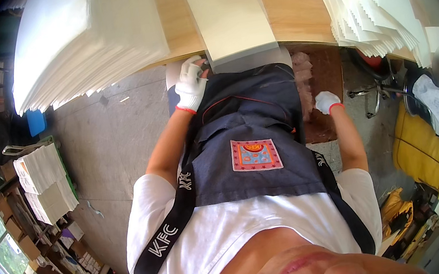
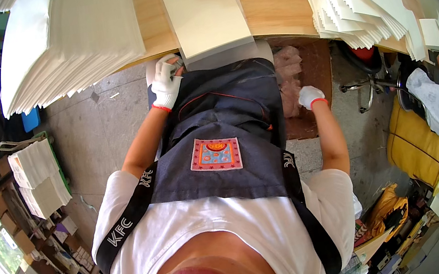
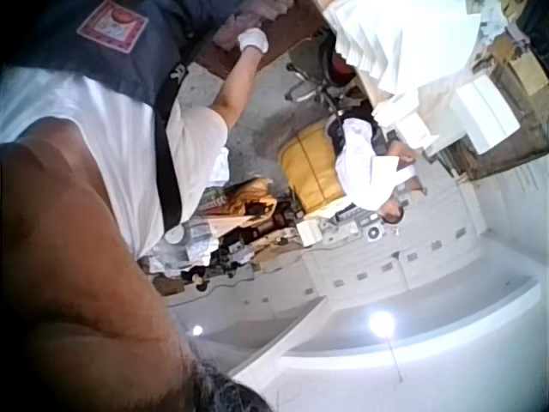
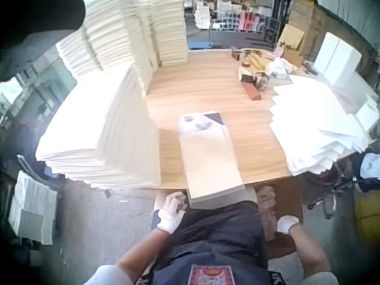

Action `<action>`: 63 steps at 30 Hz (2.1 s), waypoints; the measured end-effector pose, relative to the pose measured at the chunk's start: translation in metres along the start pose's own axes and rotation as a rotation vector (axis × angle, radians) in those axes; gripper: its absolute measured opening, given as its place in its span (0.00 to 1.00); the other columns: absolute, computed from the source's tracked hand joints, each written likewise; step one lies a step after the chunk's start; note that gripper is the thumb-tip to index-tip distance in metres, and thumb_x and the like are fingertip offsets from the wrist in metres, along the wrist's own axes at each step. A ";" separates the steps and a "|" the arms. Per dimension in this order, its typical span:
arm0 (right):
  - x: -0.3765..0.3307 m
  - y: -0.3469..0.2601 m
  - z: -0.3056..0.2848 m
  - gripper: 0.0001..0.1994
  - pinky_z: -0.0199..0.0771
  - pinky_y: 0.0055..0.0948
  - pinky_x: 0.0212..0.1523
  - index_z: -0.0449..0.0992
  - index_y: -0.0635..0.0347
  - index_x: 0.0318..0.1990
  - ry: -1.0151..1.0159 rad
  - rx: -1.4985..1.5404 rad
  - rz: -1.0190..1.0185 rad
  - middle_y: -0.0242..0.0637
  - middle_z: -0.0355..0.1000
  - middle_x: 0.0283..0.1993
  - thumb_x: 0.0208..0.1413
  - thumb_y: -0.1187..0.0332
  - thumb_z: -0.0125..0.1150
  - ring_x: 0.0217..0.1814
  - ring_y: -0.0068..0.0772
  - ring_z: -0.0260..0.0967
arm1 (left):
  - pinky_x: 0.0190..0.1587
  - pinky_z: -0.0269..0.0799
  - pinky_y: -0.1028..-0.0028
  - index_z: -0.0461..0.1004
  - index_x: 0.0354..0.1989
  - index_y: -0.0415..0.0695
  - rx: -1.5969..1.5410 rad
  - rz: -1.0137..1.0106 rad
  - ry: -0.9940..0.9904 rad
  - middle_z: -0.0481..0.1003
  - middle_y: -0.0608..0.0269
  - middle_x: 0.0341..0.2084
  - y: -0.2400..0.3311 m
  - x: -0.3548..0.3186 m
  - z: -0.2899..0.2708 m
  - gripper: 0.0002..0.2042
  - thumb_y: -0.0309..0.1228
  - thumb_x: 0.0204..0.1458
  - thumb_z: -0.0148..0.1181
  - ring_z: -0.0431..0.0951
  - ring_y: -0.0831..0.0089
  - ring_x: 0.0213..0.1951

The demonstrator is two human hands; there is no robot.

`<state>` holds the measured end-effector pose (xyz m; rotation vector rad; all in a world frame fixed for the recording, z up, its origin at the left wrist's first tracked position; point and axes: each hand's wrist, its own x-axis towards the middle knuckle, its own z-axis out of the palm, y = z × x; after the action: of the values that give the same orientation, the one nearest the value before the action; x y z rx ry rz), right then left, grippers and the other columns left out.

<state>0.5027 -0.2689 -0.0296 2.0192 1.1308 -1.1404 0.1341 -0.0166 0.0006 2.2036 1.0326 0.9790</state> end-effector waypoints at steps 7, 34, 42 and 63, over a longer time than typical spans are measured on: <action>-0.047 -0.118 -0.102 0.23 0.67 0.37 0.42 0.69 0.51 0.46 1.428 0.100 -0.625 0.36 0.71 0.39 0.37 0.64 0.65 0.42 0.43 0.67 | 0.25 0.69 0.69 0.73 0.28 0.48 0.155 0.447 -0.045 0.73 0.67 0.28 0.004 0.031 0.010 0.08 0.26 0.37 0.63 0.73 0.66 0.26; -0.075 -0.160 -0.125 0.09 0.51 0.12 0.12 0.69 0.54 0.31 0.136 1.823 -0.840 0.25 0.65 0.18 0.58 0.61 0.50 0.13 0.13 0.56 | 0.24 0.62 0.80 0.71 0.29 0.38 -0.176 -0.042 -0.036 0.68 0.67 0.18 0.167 0.100 -0.124 0.09 0.30 0.45 0.63 0.64 0.81 0.20; -0.214 -0.280 -0.264 0.12 0.52 0.14 0.15 0.70 0.59 0.27 0.224 1.371 -1.495 0.24 0.61 0.15 0.55 0.60 0.55 0.15 0.12 0.56 | 0.33 0.61 0.85 0.72 0.35 0.33 -0.040 0.122 0.622 0.70 0.69 0.26 0.170 0.120 -0.293 0.09 0.27 0.55 0.48 0.67 0.84 0.30; -0.194 -0.022 -0.232 0.12 0.63 0.06 0.12 0.60 0.64 0.44 0.558 2.188 -0.543 0.52 0.67 0.41 0.61 0.64 0.38 0.19 0.15 0.62 | 0.42 0.68 0.70 0.74 0.33 0.43 0.132 0.055 -0.039 0.72 0.55 0.34 -0.030 -0.036 -0.088 0.12 0.19 0.36 0.55 0.73 0.63 0.37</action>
<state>0.5227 -0.1562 0.2510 3.7374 0.1588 -2.9427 0.0363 -0.0155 0.0196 2.3595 1.0514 0.9115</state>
